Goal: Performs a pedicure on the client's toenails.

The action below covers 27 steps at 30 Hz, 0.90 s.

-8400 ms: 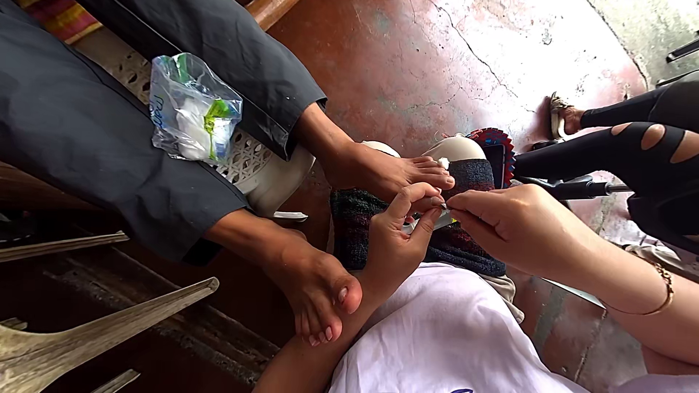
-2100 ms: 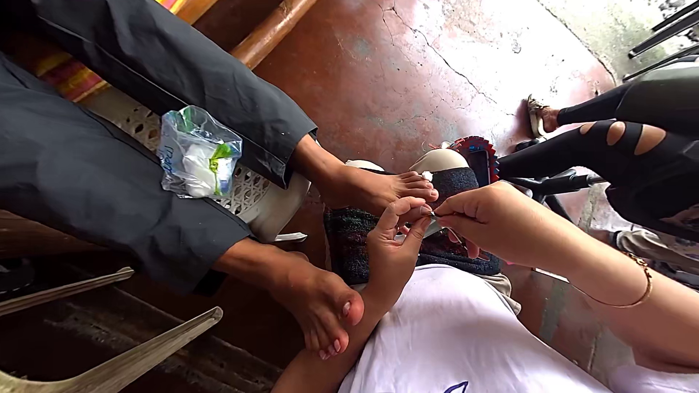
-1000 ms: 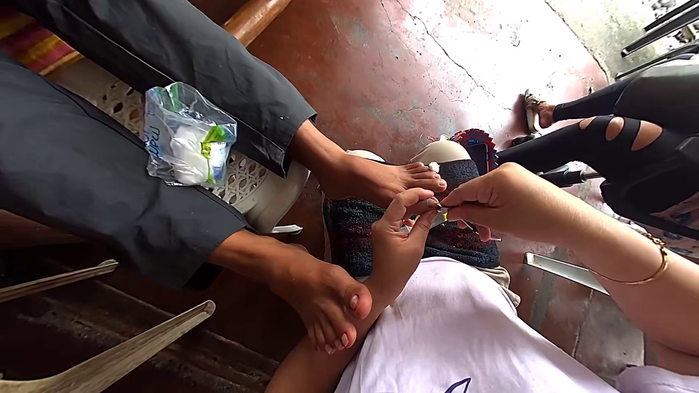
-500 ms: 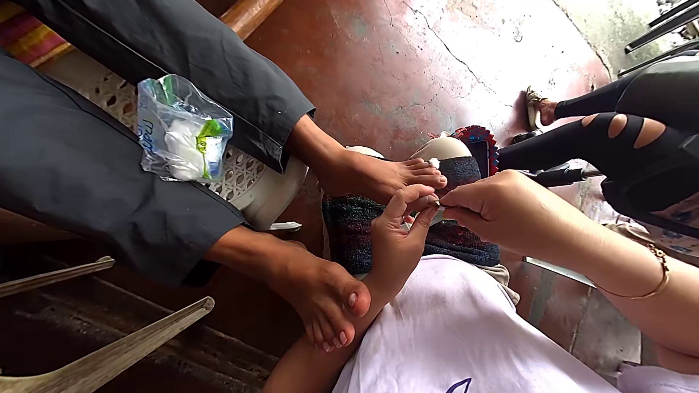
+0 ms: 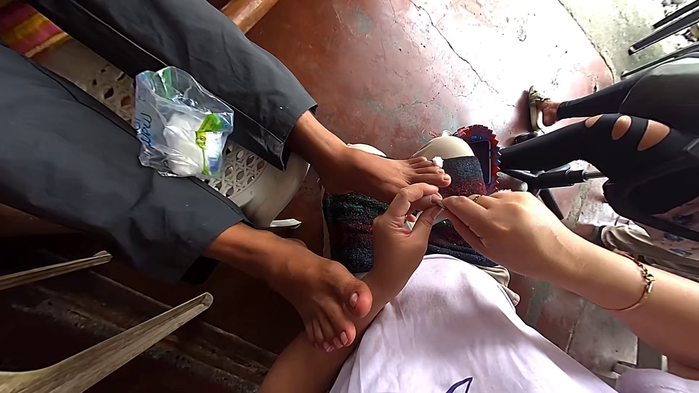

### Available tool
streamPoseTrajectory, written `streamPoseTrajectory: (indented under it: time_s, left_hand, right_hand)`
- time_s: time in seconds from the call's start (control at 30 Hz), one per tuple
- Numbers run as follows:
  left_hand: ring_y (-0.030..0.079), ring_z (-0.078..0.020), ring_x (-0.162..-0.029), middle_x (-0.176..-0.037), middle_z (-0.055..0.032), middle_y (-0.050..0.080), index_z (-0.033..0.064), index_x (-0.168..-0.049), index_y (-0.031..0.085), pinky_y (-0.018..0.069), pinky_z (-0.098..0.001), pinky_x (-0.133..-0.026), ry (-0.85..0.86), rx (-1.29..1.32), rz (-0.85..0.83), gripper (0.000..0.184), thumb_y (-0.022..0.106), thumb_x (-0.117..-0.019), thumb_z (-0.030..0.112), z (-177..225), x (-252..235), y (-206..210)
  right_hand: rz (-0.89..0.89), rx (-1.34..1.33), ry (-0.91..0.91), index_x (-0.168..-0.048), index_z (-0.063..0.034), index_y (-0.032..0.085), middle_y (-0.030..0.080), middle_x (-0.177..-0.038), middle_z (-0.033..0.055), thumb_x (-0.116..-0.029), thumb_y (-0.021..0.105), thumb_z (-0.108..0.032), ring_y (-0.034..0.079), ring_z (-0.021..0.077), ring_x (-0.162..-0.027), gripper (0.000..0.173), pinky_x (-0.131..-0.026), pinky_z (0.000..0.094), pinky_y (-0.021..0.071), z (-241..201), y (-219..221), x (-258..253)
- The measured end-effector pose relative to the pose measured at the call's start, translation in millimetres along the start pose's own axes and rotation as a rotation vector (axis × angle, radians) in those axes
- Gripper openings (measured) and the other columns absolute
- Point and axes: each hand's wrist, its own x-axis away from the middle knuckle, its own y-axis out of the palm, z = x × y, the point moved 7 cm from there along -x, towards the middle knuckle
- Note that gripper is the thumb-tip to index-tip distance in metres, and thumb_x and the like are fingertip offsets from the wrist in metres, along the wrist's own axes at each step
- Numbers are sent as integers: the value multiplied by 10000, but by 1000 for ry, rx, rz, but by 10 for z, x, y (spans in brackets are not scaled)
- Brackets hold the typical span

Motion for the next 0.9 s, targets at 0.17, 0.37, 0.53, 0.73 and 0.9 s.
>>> streamPoseTrajectory:
  time_s: [0.17, 0.37, 0.53, 0.73, 0.9]
  left_hand:
    - [707, -103, -963, -1066, -29, 747, 46, -1192, 678, 596, -264, -847, 1, 15, -2, 299, 721, -901, -9, 7, -3, 4]
    - [709, -109, -965, -1074, -37, 746, 38, -1196, 676, 598, -265, -844, 3, 19, -6, 306, 721, -897, -13, 1, 0, 4]
    - [706, -108, -972, -1083, -36, 743, 38, -1200, 673, 594, -269, -857, 0, 22, -7, 318, 722, -892, -21, -3, -1, 2]
    - [708, -100, -970, -1077, -30, 740, 40, -1200, 674, 601, -265, -856, -29, 22, -3, 320, 725, -891, -26, 2, 4, -1]
    - [704, -93, -964, -1076, -25, 737, 41, -1204, 673, 597, -263, -855, -27, 16, -8, 318, 723, -895, -17, -4, 6, -7]
  right_hand:
    - [18, 68, -61, -968, 24, 696, 511, -542, 65, -1002, 507, -72, 518, 212, -427, 215, -378, 328, 357, -27, 30, 43]
    - [44, 103, -149, -1011, 31, 689, 499, -546, 70, -1013, 512, -61, 490, 216, -424, 200, -386, 327, 333, -13, 51, 81]
    - [8, -91, -15, -1008, -3, 726, 607, -611, 60, -999, 521, -81, 581, 182, -497, 219, -430, 311, 425, 61, 19, 49]
    - [-245, -355, 392, -960, -107, 713, 639, -654, -49, -1005, 562, -136, 591, -13, -526, 160, -498, 156, 508, 150, -15, -73]
    - [-278, -276, 386, -901, -128, 688, 610, -635, -60, -1005, 575, -138, 578, -7, -528, 154, -491, 168, 490, 97, -34, -129]
